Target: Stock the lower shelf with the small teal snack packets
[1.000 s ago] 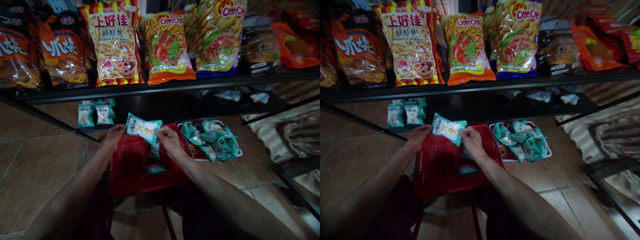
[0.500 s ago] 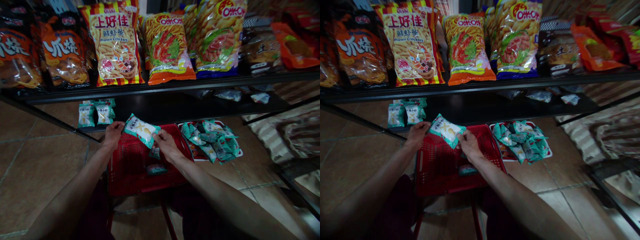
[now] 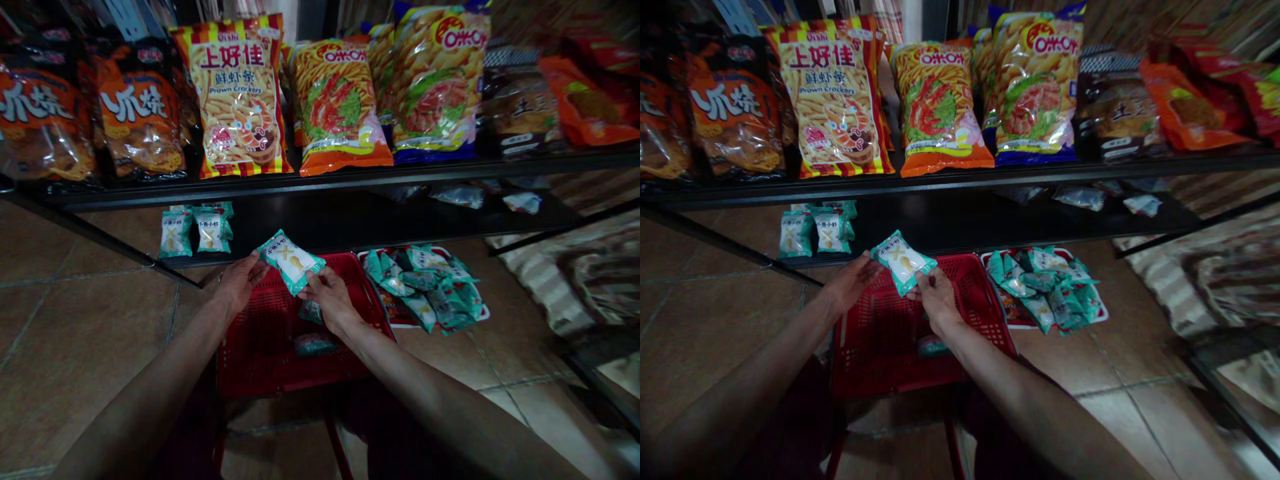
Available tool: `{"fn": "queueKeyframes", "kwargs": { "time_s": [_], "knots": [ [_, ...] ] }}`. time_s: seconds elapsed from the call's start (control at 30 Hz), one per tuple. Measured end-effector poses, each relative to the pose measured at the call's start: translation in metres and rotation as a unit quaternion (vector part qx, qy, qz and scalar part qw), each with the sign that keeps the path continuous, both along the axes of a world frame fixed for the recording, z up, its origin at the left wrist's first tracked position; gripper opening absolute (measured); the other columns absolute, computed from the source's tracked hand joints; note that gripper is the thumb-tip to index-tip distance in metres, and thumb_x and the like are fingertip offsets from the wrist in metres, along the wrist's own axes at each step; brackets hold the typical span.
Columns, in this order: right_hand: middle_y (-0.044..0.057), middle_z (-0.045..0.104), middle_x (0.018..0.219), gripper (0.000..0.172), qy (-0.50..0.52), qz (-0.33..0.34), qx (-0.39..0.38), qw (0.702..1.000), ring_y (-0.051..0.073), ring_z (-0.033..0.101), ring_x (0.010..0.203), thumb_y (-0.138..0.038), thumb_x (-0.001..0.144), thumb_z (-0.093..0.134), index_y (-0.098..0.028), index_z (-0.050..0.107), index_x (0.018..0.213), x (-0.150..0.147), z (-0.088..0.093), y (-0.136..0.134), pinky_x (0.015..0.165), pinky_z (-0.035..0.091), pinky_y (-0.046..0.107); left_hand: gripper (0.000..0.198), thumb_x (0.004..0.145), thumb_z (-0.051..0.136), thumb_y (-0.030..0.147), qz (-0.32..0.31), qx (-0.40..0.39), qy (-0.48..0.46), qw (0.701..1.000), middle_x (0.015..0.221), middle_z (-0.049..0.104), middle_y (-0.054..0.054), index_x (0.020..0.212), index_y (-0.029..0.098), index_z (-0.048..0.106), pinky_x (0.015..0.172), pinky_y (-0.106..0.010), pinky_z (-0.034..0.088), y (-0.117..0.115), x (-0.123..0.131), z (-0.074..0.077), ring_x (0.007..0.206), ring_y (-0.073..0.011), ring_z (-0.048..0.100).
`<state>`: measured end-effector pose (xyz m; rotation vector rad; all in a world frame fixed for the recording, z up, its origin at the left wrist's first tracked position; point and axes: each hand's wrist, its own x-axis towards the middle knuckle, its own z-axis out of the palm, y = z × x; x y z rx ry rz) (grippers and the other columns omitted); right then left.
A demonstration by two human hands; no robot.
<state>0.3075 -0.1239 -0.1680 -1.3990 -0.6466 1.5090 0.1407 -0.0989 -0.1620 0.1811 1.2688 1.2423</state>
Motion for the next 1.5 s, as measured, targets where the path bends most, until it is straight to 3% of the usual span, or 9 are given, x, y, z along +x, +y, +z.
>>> {"fn": "queueKeyframes", "kwargs": {
  "time_s": [0.13, 0.27, 0.57, 0.73, 0.87, 1.03, 1.17, 1.5],
  "knots": [
    [-0.007, 0.056, 0.058, 0.033, 0.018, -0.003, -0.006, 1.000, 0.006, 0.056, 0.050, -0.037, 0.061, 0.075, -0.018, 0.050, 0.069, -0.005, 0.003, -0.003, 0.054, 0.055, 0.021, 0.014, 0.081, 0.062, 0.024, -0.078, -0.017, -0.028, 0.996, 0.088, 0.068, -0.011, 0.087, 0.012, 0.060, 0.079, -0.035, 0.053, -0.007, 0.006, -0.002, 0.080, -0.0181, 0.065],
    [-0.006, 0.059, 0.060, 0.031, 0.030, 0.016, -0.009, 0.999, 0.008, 0.059, 0.054, -0.038, 0.062, 0.074, -0.018, 0.052, 0.071, -0.011, 0.003, -0.009, 0.058, 0.056, 0.023, 0.030, 0.078, 0.065, 0.034, -0.119, -0.017, -0.021, 0.993, 0.096, 0.068, -0.013, 0.099, 0.014, 0.059, 0.078, -0.037, 0.053, -0.012, 0.012, -0.002, 0.082, -0.0198, 0.066],
    [-0.002, 0.064, 0.074, 0.031, 0.062, 0.043, -0.058, 0.995, 0.013, 0.066, 0.062, -0.036, 0.065, 0.073, -0.018, 0.051, 0.077, -0.026, 0.000, -0.022, 0.064, 0.058, 0.029, 0.030, 0.076, 0.066, 0.024, -0.063, 0.025, 0.034, 0.997, 0.088, 0.071, -0.006, 0.105, 0.018, 0.059, 0.063, -0.027, 0.053, -0.018, 0.024, 0.007, 0.073, -0.0161, 0.067],
    [0.000, 0.064, 0.070, 0.029, 0.056, 0.075, -0.071, 0.993, 0.016, 0.067, 0.070, -0.035, 0.063, 0.072, -0.017, 0.052, 0.074, -0.026, -0.003, -0.024, 0.072, 0.055, 0.032, 0.035, 0.073, 0.066, 0.017, -0.023, 0.030, 0.024, 0.999, 0.086, 0.071, -0.004, 0.108, 0.019, 0.059, 0.063, -0.026, 0.054, -0.016, 0.021, 0.008, 0.071, -0.0156, 0.067],
    [-0.002, 0.065, 0.079, 0.030, -0.010, 0.008, -0.040, 0.999, 0.016, 0.063, 0.082, -0.025, 0.057, 0.072, -0.021, 0.060, 0.085, -0.020, -0.006, -0.019, 0.084, 0.048, 0.032, 0.042, 0.071, 0.067, 0.014, 0.003, 0.031, 0.035, 0.999, 0.089, 0.071, -0.004, 0.112, 0.020, 0.058, 0.064, -0.029, 0.054, -0.014, 0.016, 0.008, 0.069, -0.0154, 0.066],
    [0.002, 0.067, 0.099, 0.050, 0.000, 0.026, 0.001, 1.000, 0.019, 0.060, 0.098, -0.036, 0.061, 0.071, -0.020, 0.060, 0.107, -0.018, 0.002, -0.011, 0.090, 0.044, 0.033, 0.055, 0.064, 0.071, 0.016, -0.040, 0.051, 0.010, 0.998, 0.093, 0.071, -0.006, 0.117, 0.020, 0.057, 0.068, -0.032, 0.055, -0.020, 0.014, 0.007, 0.072, -0.0188, 0.067],
    [0.005, 0.067, 0.107, 0.064, 0.010, 0.060, 0.001, 0.998, 0.021, 0.063, 0.095, -0.045, 0.066, 0.069, -0.021, 0.051, 0.122, -0.024, 0.005, -0.011, 0.087, 0.047, 0.035, 0.060, 0.062, 0.074, 0.022, -0.083, 0.090, 0.007, 0.992, 0.096, 0.071, -0.008, 0.119, 0.020, 0.056, 0.070, -0.034, 0.055, -0.026, 0.019, 0.001, 0.076, -0.0210, 0.068],
    [0.005, 0.071, 0.101, 0.052, 0.033, 0.072, 0.010, 0.997, 0.022, 0.066, 0.089, -0.047, 0.068, 0.069, -0.022, 0.060, 0.112, -0.032, -0.009, -0.009, 0.082, 0.050, 0.036, 0.042, 0.070, 0.071, 0.035, -0.056, 0.079, 0.117, 0.988, 0.096, 0.071, -0.009, 0.106, 0.016, 0.062, 0.066, -0.028, 0.053, -0.030, 0.024, -0.007, 0.077, -0.0194, 0.067]
  ]
}}
